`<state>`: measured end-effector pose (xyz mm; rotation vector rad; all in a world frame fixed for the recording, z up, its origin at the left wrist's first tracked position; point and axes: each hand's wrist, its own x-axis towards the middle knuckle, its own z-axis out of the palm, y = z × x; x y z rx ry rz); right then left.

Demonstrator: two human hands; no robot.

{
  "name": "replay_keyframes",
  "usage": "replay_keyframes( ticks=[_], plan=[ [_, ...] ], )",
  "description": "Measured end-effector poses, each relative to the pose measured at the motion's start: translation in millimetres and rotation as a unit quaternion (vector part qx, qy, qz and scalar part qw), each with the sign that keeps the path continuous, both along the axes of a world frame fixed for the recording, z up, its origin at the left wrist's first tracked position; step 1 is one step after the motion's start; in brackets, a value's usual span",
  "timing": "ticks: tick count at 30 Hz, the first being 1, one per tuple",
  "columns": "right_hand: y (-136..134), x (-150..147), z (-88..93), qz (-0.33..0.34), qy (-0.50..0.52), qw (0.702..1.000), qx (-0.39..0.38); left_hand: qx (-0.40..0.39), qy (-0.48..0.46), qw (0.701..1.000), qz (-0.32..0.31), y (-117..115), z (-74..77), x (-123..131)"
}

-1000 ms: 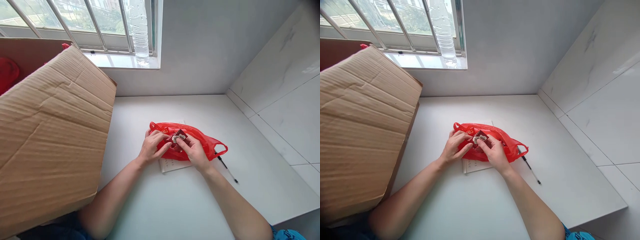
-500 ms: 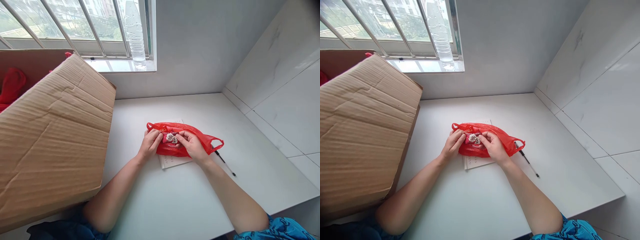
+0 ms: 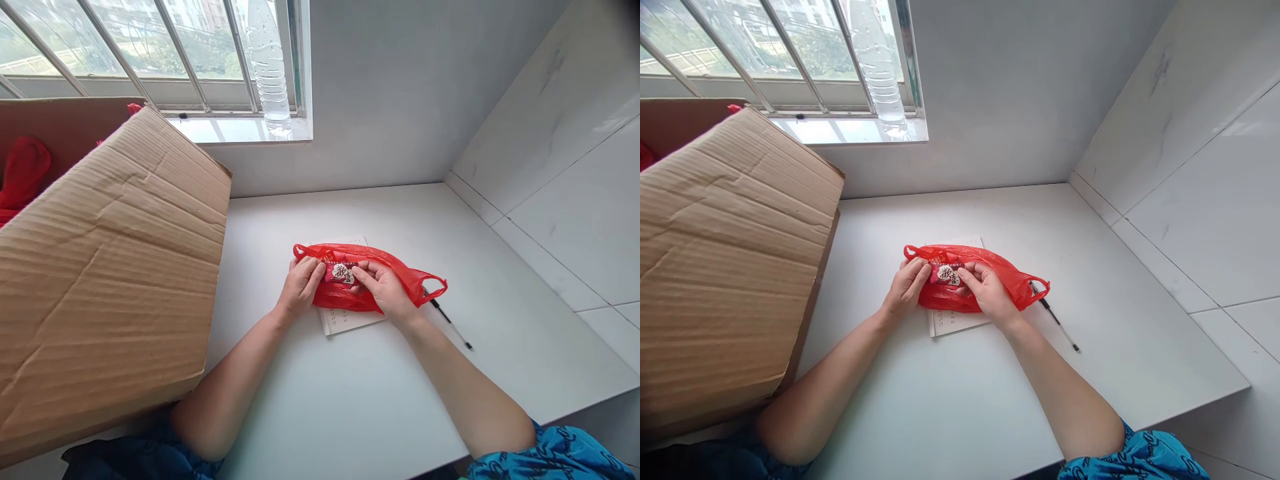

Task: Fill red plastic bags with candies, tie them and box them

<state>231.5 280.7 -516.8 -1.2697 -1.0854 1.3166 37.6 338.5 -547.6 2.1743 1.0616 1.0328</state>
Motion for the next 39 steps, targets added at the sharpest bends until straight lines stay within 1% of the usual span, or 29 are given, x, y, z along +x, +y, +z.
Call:
replay_keyframes(
  ticks=[5, 10, 17, 21, 24, 30, 33, 35, 37, 39],
  plan=[
    [-2, -1, 1.5, -0.029, 0.035, 0.998, -0.043, -0.006, 0.003, 1.0, -0.03, -2, 5.5, -1],
    [-3, -1, 3.1, -0.015, 0.03, 0.999, -0.022, -0.004, 0.005, 1.0, -0.029, -5, 5.7, 0],
    [-1, -2, 0.1, -0.026, 0.035, 0.999, -0.03, -0.025, -0.001, 0.999, -0.048, -3, 4.5, 2],
    [-1, -3, -0.7, -0.025, 0.04, 0.998, -0.034, -0.032, -0.002, 0.998, -0.045, -1, 2.9, 0],
    [-2, -4, 1.8, -0.019, 0.045, 0.998, -0.038, -0.035, -0.012, 0.998, -0.045, 0, 0.2, -2],
    [-5, -8, 9.1, 0.0, 0.042, 0.999, -0.002, -0.036, -0.008, 0.998, -0.054, 0, 0.6, -1],
    [-5, -8, 7.7, 0.031, 0.039, 0.998, 0.024, -0.027, 0.0, 0.998, -0.051, -1, 1.8, -1],
    [-5, -7, 4.9, 0.04, 0.031, 0.998, 0.035, -0.023, 0.002, 0.998, -0.051, -1, 2.2, -2],
    [-5, -5, 2.0, 0.022, 0.017, 0.999, 0.032, -0.027, -0.001, 0.998, -0.05, -2, 2.9, -2],
    [-4, -3, 0.2, -0.022, -0.003, 0.999, 0.032, -0.033, -0.003, 0.998, -0.049, -3, 3.8, -2]
  ],
)
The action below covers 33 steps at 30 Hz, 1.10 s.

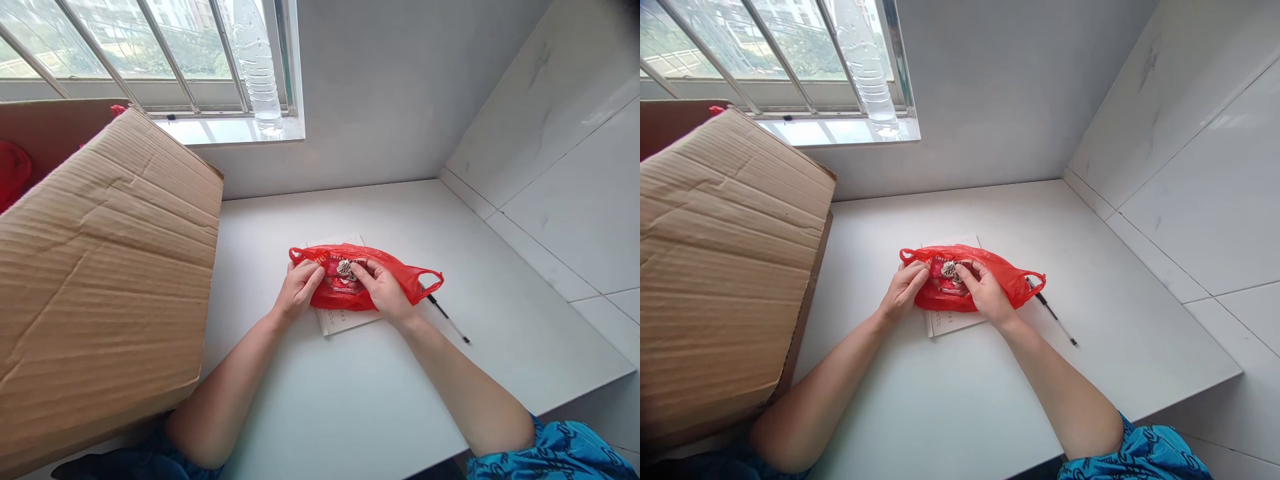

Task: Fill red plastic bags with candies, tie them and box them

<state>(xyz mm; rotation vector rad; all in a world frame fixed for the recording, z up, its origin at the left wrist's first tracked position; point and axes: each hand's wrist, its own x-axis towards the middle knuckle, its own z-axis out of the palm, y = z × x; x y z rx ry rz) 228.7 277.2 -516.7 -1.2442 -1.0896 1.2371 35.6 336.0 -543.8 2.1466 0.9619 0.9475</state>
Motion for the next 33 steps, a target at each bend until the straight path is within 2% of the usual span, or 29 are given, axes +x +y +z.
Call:
replay_keyframes(
  ticks=[3, 7, 12, 16, 19, 23, 28, 33],
  plan=[
    [1, 4, 0.2, -0.066, -0.034, 0.996, 0.039, 0.02, 0.024, 0.999, 0.007, -2, 1.0, 2],
    [0, 9, 5.0, -0.08, -0.099, 0.987, 0.103, 0.089, 0.078, 0.993, 0.026, -3, 0.9, 4],
    [-4, 13, 8.8, -0.094, -0.191, 0.967, 0.137, 0.143, 0.148, 0.978, -0.04, -3, 1.6, 3],
    [-2, 16, 6.3, -0.105, -0.193, 0.966, 0.135, 0.151, 0.186, 0.969, -0.058, -2, 2.8, 3],
    [-1, 17, 4.8, -0.095, -0.169, 0.97, 0.145, 0.174, 0.175, 0.968, -0.054, -3, 4.1, 4],
    [-1, 16, 5.0, -0.073, -0.158, 0.974, 0.143, 0.25, 0.117, 0.961, -0.023, -5, 6.7, 6],
    [-1, 18, 4.6, -0.067, -0.207, 0.97, 0.107, 0.355, 0.057, 0.933, 0.022, -5, 10.2, 7],
    [-1, 19, 5.9, -0.085, -0.236, 0.965, 0.074, 0.394, 0.024, 0.918, 0.031, -7, 14.9, 8]
  ],
)
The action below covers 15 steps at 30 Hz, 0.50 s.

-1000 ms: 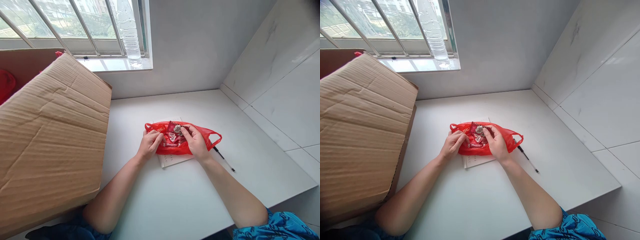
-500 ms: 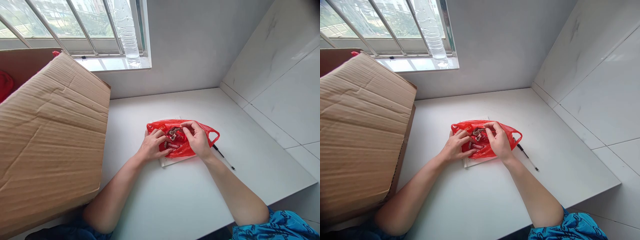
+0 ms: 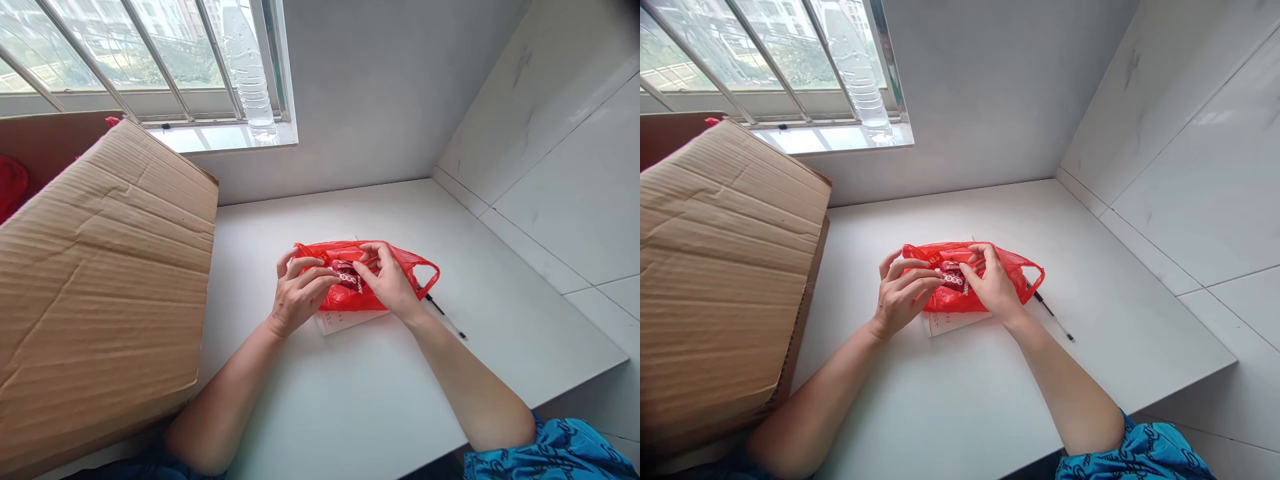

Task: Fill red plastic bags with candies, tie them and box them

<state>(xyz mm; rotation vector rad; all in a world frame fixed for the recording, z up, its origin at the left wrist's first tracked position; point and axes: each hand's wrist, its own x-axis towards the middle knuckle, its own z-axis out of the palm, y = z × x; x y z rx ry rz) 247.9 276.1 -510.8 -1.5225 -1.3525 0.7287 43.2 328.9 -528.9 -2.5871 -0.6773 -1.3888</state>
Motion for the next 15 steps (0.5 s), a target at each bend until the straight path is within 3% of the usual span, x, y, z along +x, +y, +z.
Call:
replay_keyframes(
  ticks=[4, 9, 13, 15],
  plan=[
    [-4, -3, 5.1, 0.095, 0.06, 0.993, -0.037, -0.034, -0.044, 0.998, -0.027, 0, -1.6, 0],
    [-7, -9, 11.7, 0.214, 0.192, 0.95, -0.12, -0.127, -0.097, 0.986, -0.044, -1, -8.9, -1],
    [-6, -11, 10.1, 0.185, 0.258, 0.941, -0.118, -0.24, -0.1, 0.965, -0.042, -4, -10.7, -1],
    [-5, -12, 6.6, 0.152, 0.291, 0.938, -0.109, -0.256, -0.07, 0.963, -0.042, -4, -10.8, -1]
  ],
)
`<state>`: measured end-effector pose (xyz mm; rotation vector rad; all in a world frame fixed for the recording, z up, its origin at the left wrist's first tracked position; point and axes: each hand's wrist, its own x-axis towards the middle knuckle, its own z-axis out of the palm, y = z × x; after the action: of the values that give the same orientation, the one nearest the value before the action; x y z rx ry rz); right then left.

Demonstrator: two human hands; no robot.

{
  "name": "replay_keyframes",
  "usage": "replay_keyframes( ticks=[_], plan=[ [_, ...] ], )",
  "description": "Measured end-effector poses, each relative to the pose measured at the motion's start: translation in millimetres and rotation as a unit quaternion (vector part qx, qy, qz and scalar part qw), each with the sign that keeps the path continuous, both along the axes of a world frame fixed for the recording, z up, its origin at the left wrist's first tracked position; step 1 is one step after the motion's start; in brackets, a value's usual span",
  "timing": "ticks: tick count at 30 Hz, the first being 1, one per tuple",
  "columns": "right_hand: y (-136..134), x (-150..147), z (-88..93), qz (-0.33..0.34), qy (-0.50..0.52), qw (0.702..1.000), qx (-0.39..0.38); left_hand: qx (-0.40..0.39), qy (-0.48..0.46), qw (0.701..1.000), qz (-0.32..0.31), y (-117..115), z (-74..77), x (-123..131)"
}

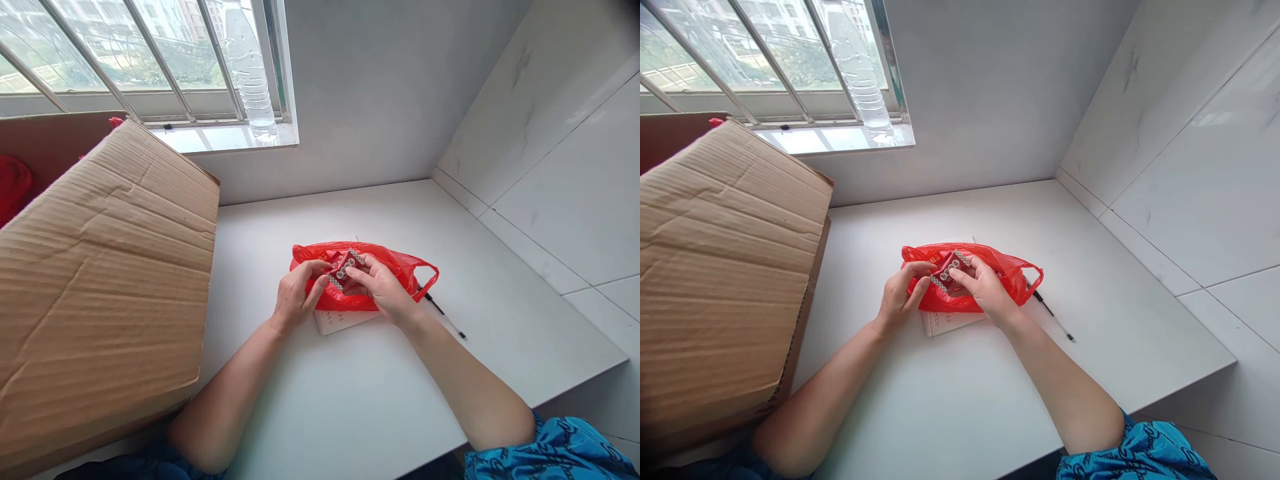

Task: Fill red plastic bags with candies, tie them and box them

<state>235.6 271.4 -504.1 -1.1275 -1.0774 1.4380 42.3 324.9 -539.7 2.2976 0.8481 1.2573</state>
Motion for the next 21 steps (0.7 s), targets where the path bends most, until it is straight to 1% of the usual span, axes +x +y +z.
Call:
replay_keyframes(
  ticks=[3, 8, 16, 21],
  plan=[
    [1.2, -1.1, -4.6, -0.022, 0.005, 1.0, -0.002, 0.013, 0.025, 1.0, 0.0, 1.8, -1.5, 0.9],
    [1.9, 0.4, -4.8, -0.002, -0.031, 0.999, 0.023, -0.002, 0.001, 1.0, 0.013, 5.0, -6.1, 1.4],
    [2.4, 1.8, -2.0, -0.004, -0.048, 0.998, 0.027, -0.066, -0.013, 0.998, 0.007, 4.1, -8.1, 1.0],
    [0.3, 0.4, -0.3, 0.002, -0.044, 0.999, 0.003, -0.122, -0.014, 0.992, 0.002, 5.6, -7.3, -0.8]
  ],
)
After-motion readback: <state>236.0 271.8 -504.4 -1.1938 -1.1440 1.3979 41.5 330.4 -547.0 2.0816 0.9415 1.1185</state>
